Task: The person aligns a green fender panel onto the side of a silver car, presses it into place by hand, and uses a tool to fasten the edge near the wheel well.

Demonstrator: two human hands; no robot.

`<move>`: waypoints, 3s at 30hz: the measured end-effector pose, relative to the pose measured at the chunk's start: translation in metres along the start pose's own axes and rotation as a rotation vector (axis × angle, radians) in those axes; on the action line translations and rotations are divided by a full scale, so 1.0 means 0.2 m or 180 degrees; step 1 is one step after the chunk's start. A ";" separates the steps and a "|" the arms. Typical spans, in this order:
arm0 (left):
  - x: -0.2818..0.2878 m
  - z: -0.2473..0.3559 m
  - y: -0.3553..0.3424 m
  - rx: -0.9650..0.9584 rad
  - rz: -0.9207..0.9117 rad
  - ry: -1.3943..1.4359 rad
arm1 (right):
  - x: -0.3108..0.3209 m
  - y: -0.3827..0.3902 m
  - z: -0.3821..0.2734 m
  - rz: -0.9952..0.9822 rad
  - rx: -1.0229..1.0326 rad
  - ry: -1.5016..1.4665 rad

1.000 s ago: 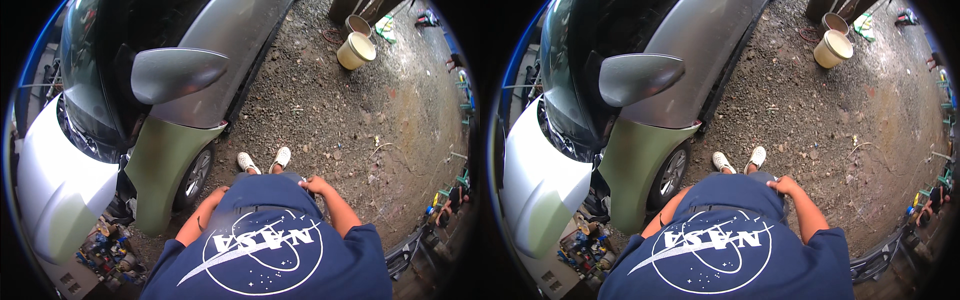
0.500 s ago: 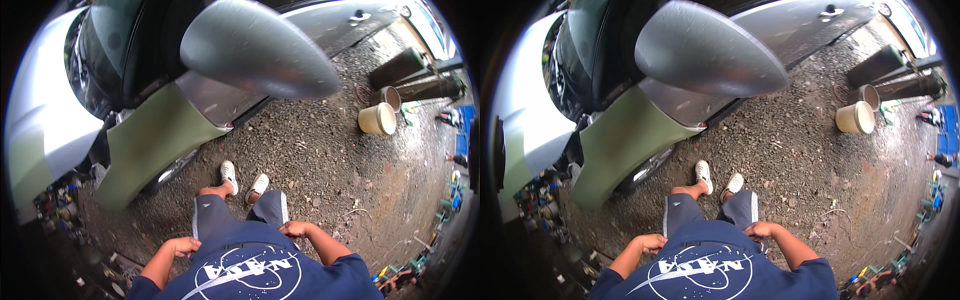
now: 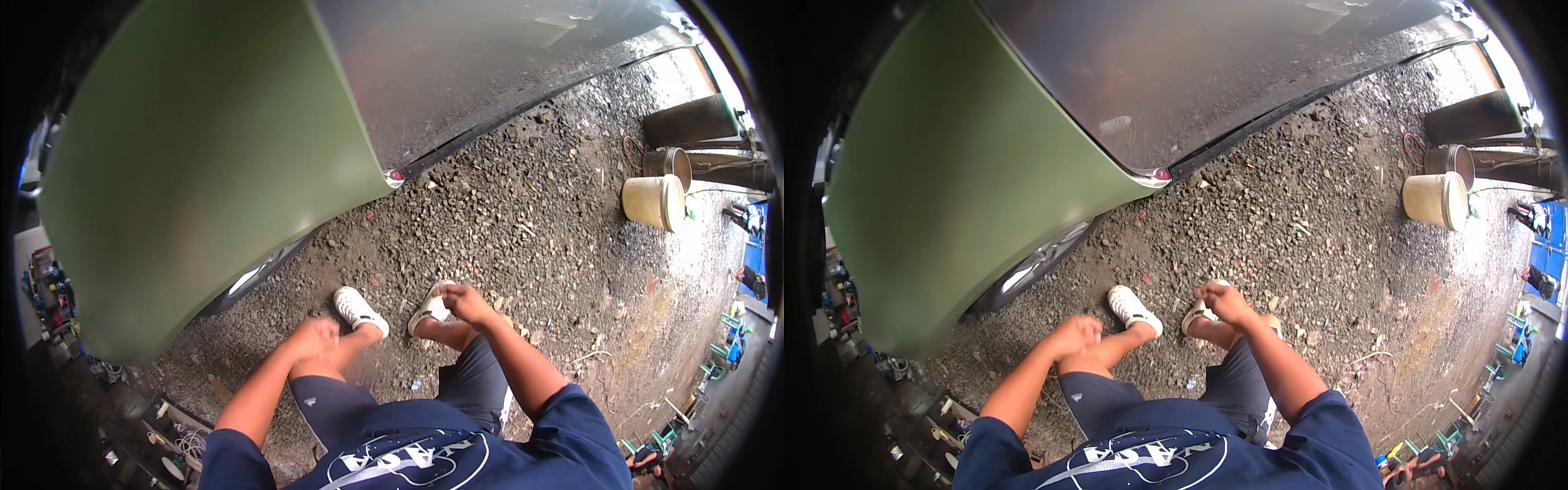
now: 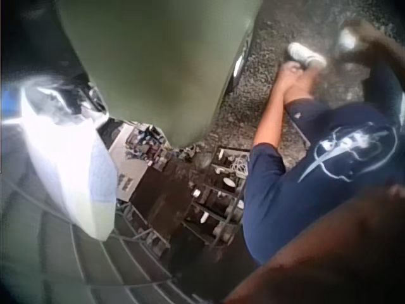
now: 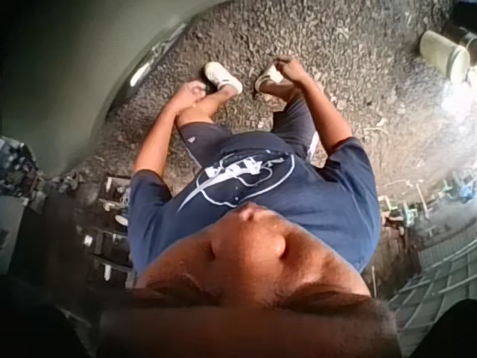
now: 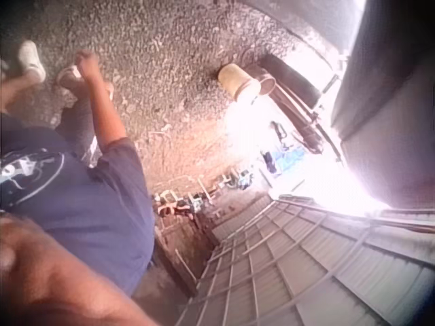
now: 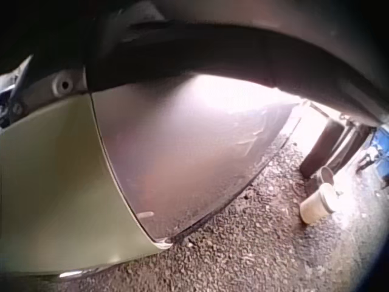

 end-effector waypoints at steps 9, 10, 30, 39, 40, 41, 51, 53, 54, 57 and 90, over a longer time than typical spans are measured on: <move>0.42 0.49 -0.79 -0.2167 0.2051 0.0512 | 0.07 -0.97 -0.42 0.1485 0.0991 0.0844; 0.43 0.49 -0.84 -0.2144 0.2120 0.0431 | 0.07 -1.01 -0.46 0.1442 0.1107 0.0772; 0.14 0.72 -0.72 -0.3978 0.3353 0.1490 | 0.12 -1.26 -0.76 0.0929 0.2232 0.1505; 0.10 0.76 -0.16 -0.5034 0.3722 0.1952 | -0.05 -1.06 -0.93 0.0824 0.2508 0.1429; 0.11 0.76 -0.10 -0.5045 0.3693 0.1953 | -0.08 -1.01 -0.97 0.0761 0.2477 0.1592; 0.12 0.75 -0.07 -0.5094 0.3756 0.1969 | -0.12 -0.95 -1.00 0.0712 0.2455 0.1750; 0.18 0.71 0.14 -0.4708 0.4160 0.1713 | -0.19 -0.88 -1.04 0.1059 0.2475 0.2515; 0.19 0.70 0.15 -0.4575 0.3998 0.1574 | -0.18 -0.92 -1.04 0.1138 0.2484 0.2578; 0.18 0.70 0.16 -0.4676 0.4188 0.1423 | -0.15 -0.93 -1.04 0.1206 0.2473 0.2569; 0.18 0.70 0.18 -0.4740 0.4385 0.1345 | -0.13 -0.92 -1.05 0.1314 0.2423 0.2650; 0.24 0.65 0.22 -0.5392 0.2882 0.2695 | -0.02 -0.89 -0.93 0.1398 0.2294 0.3037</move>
Point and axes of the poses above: each hand's wrist, its own y-axis away from the middle knuckle, its own x-axis out of the back of the hand, z = x × y, the point moved 6 cm from there along -y, towards the middle knuckle, and after that the axes turned 12 degrees about y, right-handed, at the moved point
